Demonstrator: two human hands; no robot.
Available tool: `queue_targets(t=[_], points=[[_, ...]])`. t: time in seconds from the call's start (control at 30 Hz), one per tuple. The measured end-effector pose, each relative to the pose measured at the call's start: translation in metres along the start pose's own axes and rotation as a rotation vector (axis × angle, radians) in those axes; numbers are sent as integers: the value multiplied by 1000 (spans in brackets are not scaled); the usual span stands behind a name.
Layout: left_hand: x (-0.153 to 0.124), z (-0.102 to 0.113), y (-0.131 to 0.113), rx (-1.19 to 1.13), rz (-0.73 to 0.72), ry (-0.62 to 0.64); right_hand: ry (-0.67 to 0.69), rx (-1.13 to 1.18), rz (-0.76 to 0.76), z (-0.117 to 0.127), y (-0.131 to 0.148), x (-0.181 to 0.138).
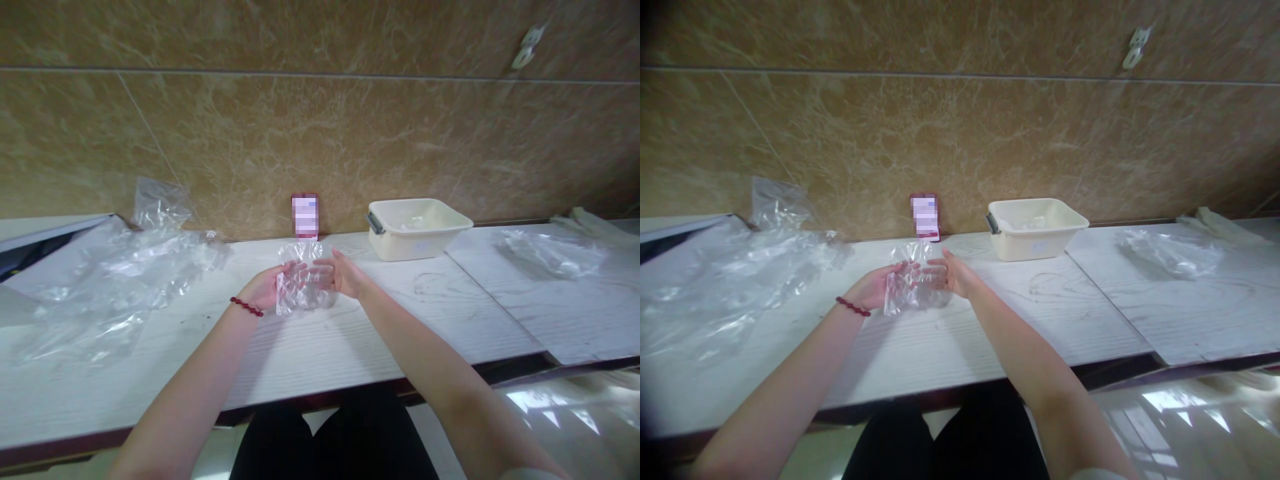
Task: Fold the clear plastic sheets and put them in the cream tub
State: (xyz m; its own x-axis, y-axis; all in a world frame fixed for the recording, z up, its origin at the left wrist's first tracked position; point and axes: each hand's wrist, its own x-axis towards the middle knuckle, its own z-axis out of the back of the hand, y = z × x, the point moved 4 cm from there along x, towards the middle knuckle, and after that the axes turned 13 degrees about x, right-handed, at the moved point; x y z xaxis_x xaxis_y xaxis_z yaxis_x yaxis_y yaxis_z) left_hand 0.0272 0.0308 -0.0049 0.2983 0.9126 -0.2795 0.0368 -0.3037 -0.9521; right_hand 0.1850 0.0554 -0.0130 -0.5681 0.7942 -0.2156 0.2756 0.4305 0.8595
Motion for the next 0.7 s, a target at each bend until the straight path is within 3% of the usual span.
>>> queue_targets(t=[0.2, 0.37, 0.5, 0.7], points=[[12, 8, 26, -147, 75, 41, 62, 19, -78, 16, -20, 4], [13, 11, 31, -255, 62, 103, -51, 15, -47, 19, -20, 9], [12, 14, 29, -209, -24, 119, -151, 44, -6, 21, -20, 11], [15, 22, 31, -122, -74, 59, -137, -22, -2, 23, -20, 9]])
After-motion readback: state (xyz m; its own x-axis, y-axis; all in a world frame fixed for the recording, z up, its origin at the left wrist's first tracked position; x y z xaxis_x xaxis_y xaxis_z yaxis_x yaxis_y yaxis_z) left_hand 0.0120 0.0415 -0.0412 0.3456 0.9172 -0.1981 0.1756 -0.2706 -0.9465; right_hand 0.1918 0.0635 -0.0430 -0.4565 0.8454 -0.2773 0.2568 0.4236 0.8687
